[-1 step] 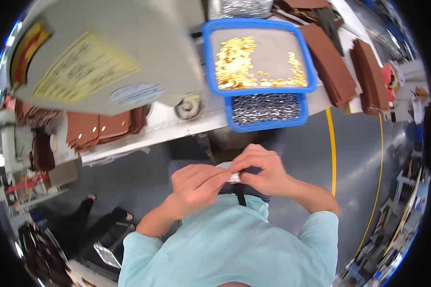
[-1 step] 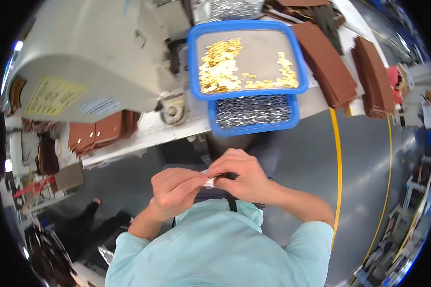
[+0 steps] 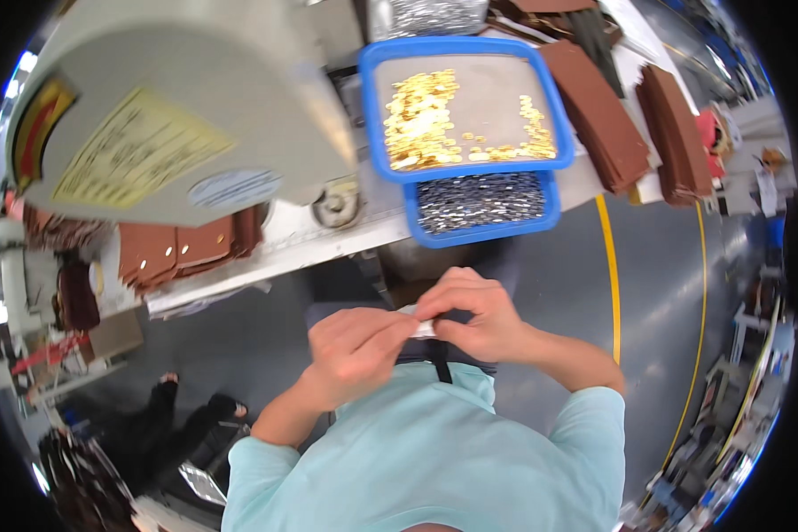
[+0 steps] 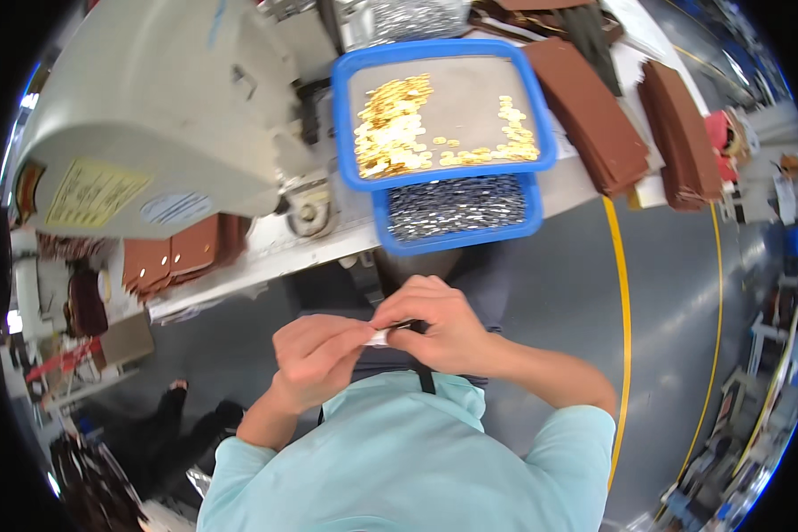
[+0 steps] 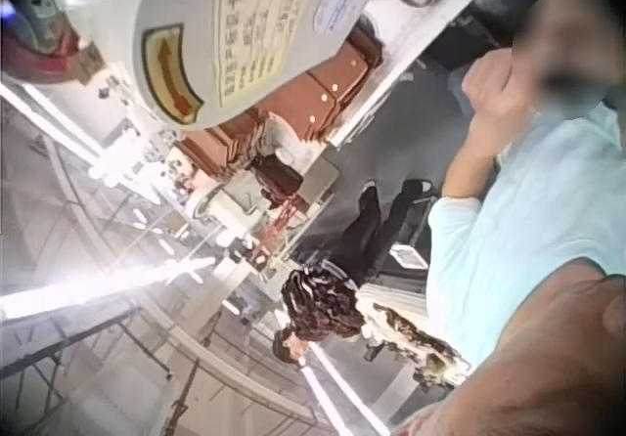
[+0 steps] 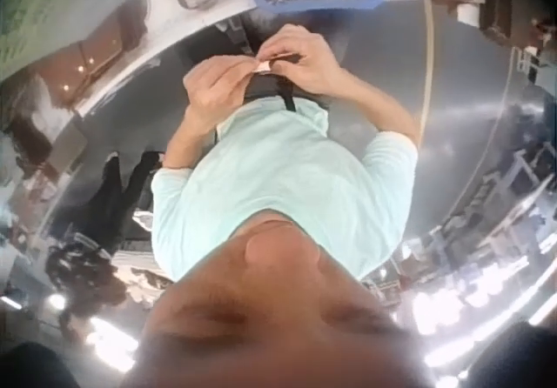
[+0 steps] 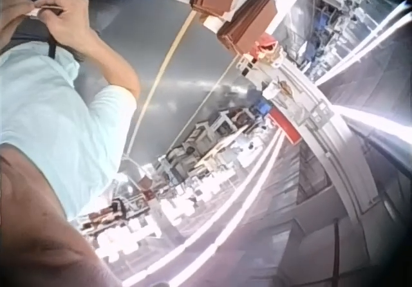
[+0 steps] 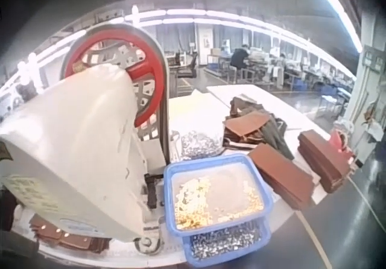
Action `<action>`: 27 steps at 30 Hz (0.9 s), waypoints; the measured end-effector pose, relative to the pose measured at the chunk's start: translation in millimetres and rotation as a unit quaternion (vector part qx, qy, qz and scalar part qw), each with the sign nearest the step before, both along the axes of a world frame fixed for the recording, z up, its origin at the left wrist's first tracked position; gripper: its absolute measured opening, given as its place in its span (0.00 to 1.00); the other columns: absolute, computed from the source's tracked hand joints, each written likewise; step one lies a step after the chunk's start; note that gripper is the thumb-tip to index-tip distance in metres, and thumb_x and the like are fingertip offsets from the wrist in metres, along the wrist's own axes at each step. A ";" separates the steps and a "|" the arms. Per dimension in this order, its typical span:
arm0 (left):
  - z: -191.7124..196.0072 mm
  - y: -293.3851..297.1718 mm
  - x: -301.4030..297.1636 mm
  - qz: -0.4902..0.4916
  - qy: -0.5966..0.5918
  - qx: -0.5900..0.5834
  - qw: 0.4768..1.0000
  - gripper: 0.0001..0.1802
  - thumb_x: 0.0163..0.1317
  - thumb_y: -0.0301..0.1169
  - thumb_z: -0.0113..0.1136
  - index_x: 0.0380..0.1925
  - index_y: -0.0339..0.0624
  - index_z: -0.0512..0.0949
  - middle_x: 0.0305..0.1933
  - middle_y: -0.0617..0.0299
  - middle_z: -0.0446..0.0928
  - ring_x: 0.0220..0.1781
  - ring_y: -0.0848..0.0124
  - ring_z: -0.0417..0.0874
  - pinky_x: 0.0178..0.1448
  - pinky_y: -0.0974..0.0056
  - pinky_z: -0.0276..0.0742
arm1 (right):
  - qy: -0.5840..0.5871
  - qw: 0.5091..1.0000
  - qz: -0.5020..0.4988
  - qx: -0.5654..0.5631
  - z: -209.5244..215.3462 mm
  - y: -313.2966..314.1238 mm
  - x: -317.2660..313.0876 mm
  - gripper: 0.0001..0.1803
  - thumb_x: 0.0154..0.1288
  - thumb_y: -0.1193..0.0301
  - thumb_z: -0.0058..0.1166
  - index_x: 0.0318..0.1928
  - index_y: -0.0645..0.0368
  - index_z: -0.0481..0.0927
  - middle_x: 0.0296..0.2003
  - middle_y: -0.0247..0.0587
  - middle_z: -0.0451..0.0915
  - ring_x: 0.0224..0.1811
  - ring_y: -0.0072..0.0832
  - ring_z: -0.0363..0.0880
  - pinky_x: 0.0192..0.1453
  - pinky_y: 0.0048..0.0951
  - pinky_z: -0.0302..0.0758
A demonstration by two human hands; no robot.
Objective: Manually inserting metal rivets into pre-punched holes in leather pieces at a workshop station.
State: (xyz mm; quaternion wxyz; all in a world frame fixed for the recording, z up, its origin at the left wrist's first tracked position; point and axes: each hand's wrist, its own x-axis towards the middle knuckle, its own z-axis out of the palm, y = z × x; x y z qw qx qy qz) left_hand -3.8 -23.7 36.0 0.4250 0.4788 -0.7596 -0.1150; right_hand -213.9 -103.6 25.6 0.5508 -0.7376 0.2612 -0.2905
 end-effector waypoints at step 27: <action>55.9 22.6 96.4 0.144 0.468 0.317 0.813 0.26 0.65 0.27 0.71 0.63 0.38 0.77 0.47 0.59 0.88 0.46 0.76 0.86 0.49 0.66 0.81 | 0.126 0.985 0.113 0.023 -9.8 10.3 30.8 0.11 0.71 0.68 0.62 0.47 0.63 0.86 0.29 0.52 0.86 0.27 0.44 0.88 0.33 0.33 0.81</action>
